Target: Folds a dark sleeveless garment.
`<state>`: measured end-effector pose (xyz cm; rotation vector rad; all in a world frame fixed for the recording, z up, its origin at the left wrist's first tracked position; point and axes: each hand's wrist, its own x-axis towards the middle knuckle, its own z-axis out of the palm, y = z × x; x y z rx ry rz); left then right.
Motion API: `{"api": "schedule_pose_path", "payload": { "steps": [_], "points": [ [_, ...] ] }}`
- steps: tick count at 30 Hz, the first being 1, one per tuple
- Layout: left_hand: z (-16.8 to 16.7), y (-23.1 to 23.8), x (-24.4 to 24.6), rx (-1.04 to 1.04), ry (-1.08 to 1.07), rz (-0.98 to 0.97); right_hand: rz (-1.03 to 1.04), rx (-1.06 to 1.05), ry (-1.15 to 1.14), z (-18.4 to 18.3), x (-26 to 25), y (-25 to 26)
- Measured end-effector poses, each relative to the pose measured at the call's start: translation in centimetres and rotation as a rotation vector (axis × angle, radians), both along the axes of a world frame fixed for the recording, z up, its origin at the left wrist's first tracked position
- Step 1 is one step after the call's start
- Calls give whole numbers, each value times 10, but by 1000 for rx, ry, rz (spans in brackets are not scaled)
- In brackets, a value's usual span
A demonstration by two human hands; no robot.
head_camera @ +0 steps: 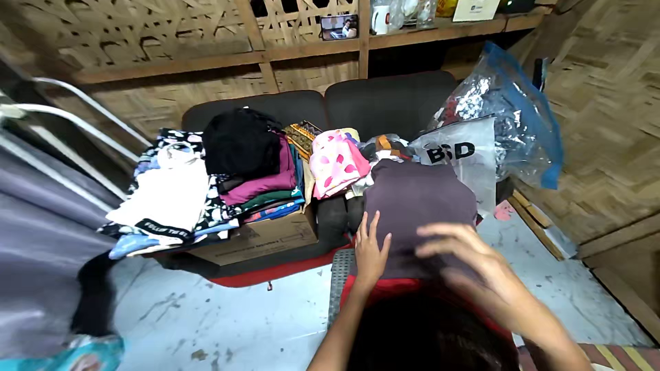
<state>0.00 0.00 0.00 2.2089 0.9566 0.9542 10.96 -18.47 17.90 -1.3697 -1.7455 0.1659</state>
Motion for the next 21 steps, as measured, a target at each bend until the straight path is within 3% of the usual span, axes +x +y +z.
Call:
{"api": "schedule_pose_path", "payload": {
  "steps": [3,6,17,21],
  "points": [
    [-3,0,0,3,6,1,-510,-126,-203,-82,54,60],
    [-3,1,0,2,20,1,-729,-257,-346,-137,80,79],
    [-15,-18,-21,-9,96,-12,-914,-287,-248,-154,55,51],
    [-19,-24,-26,1,116,-11,-824,-260,-238,-162,62,31]
  ]
}}
